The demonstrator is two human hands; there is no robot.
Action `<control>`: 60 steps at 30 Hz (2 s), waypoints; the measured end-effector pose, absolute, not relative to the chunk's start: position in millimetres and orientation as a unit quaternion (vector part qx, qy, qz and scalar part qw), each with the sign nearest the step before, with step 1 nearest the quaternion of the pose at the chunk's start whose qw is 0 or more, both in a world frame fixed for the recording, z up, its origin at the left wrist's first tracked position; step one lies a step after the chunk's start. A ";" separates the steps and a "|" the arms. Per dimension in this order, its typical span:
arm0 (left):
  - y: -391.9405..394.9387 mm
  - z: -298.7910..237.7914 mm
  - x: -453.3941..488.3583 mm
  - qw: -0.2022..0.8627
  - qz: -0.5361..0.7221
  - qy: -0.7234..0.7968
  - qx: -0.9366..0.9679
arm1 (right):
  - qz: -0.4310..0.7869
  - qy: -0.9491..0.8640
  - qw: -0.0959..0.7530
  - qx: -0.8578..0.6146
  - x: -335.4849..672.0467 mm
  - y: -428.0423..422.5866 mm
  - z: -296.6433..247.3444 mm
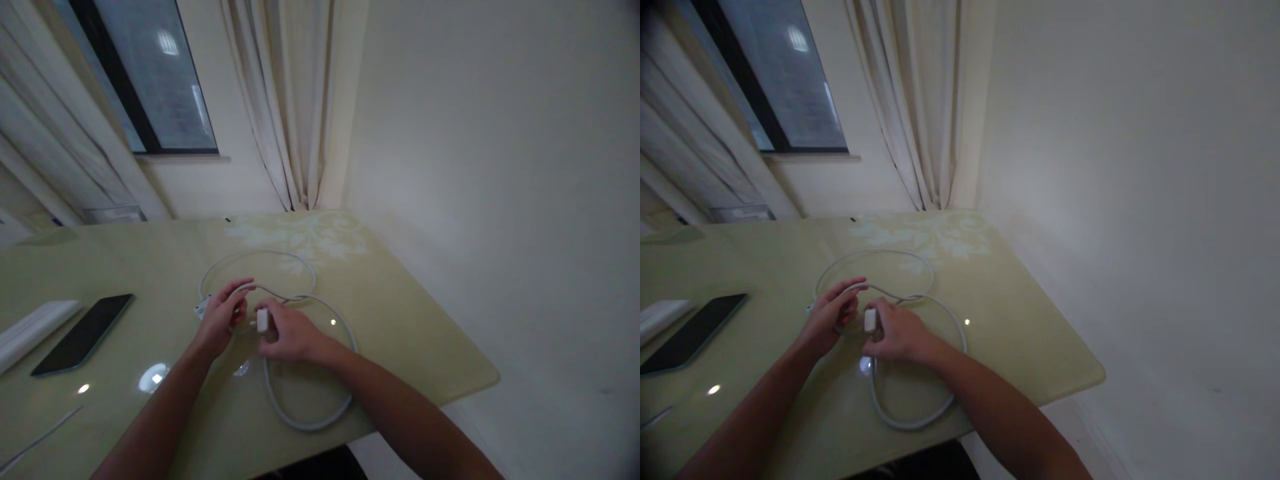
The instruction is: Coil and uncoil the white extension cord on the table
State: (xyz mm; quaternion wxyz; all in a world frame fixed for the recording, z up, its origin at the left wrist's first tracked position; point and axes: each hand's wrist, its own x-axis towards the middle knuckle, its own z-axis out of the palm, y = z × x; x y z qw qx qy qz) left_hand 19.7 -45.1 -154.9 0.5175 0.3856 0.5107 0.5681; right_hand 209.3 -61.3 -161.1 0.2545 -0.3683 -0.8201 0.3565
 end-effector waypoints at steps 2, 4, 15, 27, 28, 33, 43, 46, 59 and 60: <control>-46.1 -154.1 18.9 0.514 0.570 0.508 0.390 | 0.453 -0.780 0.319 -0.291 217.7 -54.6 -153.6; -48.1 -153.7 18.3 0.512 0.559 0.508 0.408 | 0.528 -0.698 0.421 -0.238 228.6 -46.3 -144.1; -60.7 -148.6 26.9 0.354 0.334 0.380 0.787 | 0.582 -0.185 0.761 -0.219 294.2 15.5 -129.5; -58.7 -191.7 37.9 0.167 0.223 0.507 0.815 | 0.641 -0.135 0.722 -0.222 294.7 19.8 -144.6; -58.9 -192.6 38.6 0.164 0.227 0.507 0.815 | 0.641 -0.135 0.722 -0.223 295.1 19.7 -144.1; -60.4 -189.0 42.2 0.065 0.263 0.506 0.819 | 0.636 -0.135 0.722 -0.237 299.8 22.1 -146.9; -54.8 -187.3 34.4 -0.113 0.254 0.573 0.771 | 0.640 -0.164 0.709 -0.247 303.3 22.1 -149.4; -52.5 -188.5 32.9 -0.102 0.264 0.585 0.760 | 0.636 -0.180 0.702 -0.265 297.9 20.4 -149.5; -49.2 -194.3 33.0 -0.002 0.311 0.575 0.757 | 0.602 -0.167 0.721 -0.299 293.3 23.0 -151.9; -49.3 -194.6 32.7 0.002 0.313 0.573 0.757 | 0.603 -0.165 0.721 -0.300 293.1 23.2 -152.5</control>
